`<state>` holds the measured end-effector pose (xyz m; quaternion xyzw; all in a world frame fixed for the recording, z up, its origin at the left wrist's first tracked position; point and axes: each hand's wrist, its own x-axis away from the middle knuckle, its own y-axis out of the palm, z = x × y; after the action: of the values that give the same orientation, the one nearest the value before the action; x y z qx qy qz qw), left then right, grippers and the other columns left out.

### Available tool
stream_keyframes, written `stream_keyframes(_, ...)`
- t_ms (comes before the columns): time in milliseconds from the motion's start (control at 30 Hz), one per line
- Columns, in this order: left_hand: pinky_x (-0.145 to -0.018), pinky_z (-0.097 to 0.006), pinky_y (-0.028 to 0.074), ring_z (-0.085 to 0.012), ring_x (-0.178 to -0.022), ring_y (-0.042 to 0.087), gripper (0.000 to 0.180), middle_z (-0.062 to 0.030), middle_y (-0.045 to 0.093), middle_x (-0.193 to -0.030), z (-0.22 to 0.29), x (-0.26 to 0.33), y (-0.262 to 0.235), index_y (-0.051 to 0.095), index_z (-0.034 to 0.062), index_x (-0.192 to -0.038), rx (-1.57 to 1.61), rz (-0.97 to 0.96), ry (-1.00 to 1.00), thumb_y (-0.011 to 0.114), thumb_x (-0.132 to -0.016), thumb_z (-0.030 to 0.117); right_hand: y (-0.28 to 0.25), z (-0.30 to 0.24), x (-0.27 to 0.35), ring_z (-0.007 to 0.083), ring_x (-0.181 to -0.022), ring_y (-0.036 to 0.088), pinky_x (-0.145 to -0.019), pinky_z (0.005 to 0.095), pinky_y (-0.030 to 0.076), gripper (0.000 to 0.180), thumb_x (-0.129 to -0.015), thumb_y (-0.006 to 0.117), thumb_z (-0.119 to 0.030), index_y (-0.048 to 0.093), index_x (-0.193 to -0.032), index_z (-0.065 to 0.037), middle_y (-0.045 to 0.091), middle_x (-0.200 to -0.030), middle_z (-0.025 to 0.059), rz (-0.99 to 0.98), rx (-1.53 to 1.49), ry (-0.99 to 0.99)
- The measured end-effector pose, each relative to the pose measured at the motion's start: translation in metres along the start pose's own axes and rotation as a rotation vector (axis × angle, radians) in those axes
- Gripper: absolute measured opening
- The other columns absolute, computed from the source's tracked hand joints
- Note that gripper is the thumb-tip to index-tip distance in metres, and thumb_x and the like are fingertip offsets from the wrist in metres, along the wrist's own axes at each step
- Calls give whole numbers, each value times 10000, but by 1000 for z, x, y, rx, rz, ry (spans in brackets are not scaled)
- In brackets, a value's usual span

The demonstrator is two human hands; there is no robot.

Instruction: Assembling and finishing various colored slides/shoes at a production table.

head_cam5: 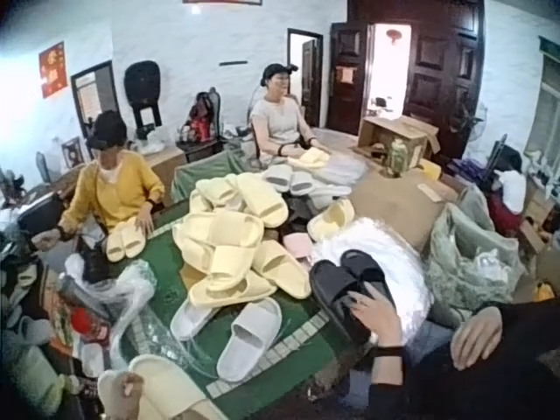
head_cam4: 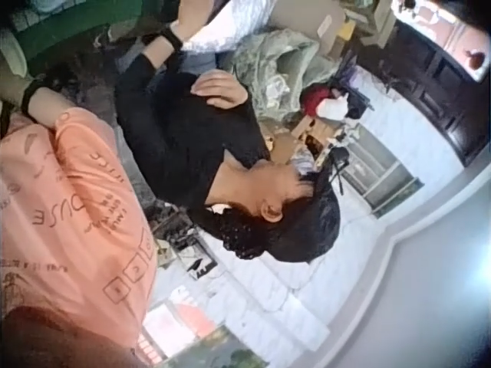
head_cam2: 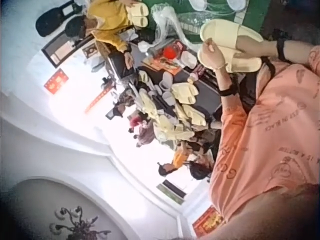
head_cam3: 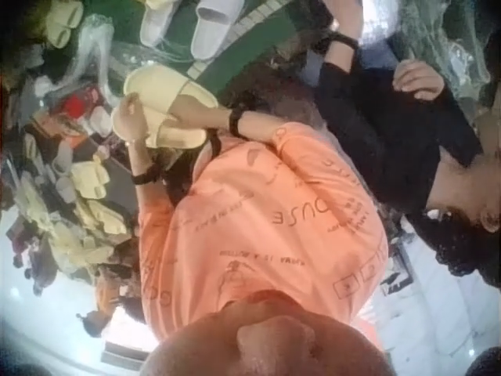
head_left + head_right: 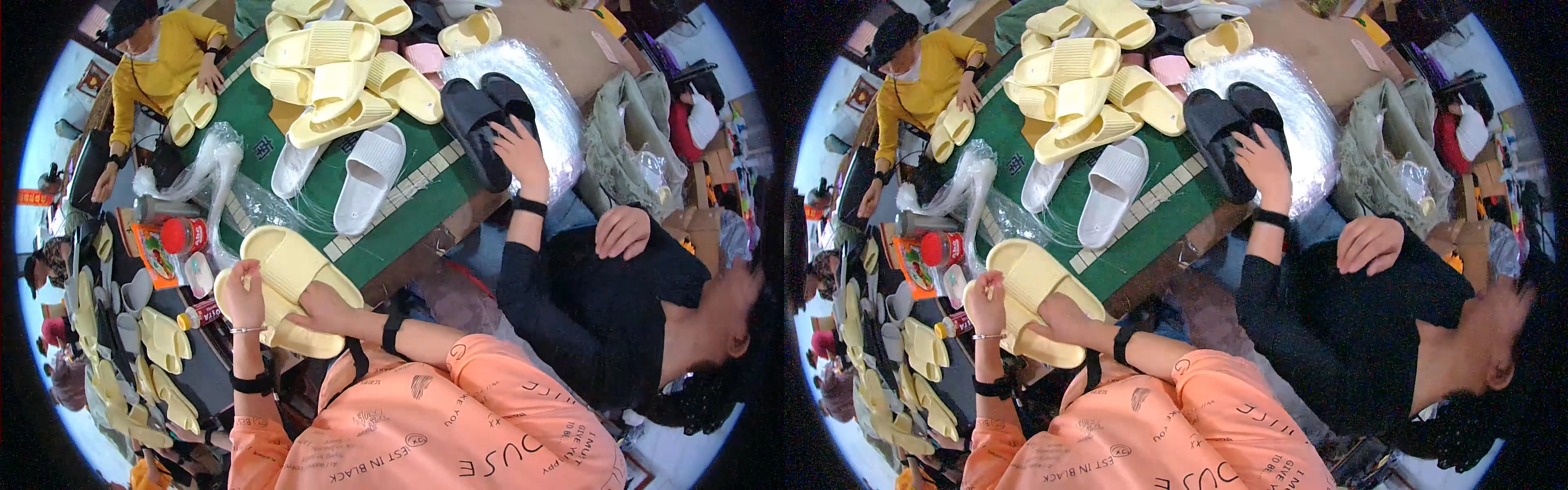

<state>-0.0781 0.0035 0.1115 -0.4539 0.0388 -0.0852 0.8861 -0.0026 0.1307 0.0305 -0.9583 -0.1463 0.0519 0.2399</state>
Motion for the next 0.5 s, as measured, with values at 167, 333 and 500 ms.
stream_keyframes(167,-921,-389,277,-298,-1073,407,461,-154,457,-1147,68,-2,-1,444,65,-1160,-178,311,330,558,-715,96,-50,22,-10,356,-643,519,-595,413,414,195,-681,567,-180,549,-741,5,531,-678,177,590,-112,-11)
stream_keyframes(333,-881,-399,254,-264,-1056,385,342,-83,476,-1078,49,30,5,520,141,-1043,-54,327,61,579,-706,136,-170,39,-29,240,-583,532,-555,355,415,339,-797,533,-297,548,-714,32,566,-638,145,860,-162,418)
stream_keyframes(500,-752,-390,337,-262,-923,464,225,-72,539,-906,-53,62,-15,563,116,-901,-167,669,-242,564,-680,74,-239,165,-41,379,-767,495,-687,433,394,427,-788,489,-343,533,-778,82,529,-788,250,937,445,501)
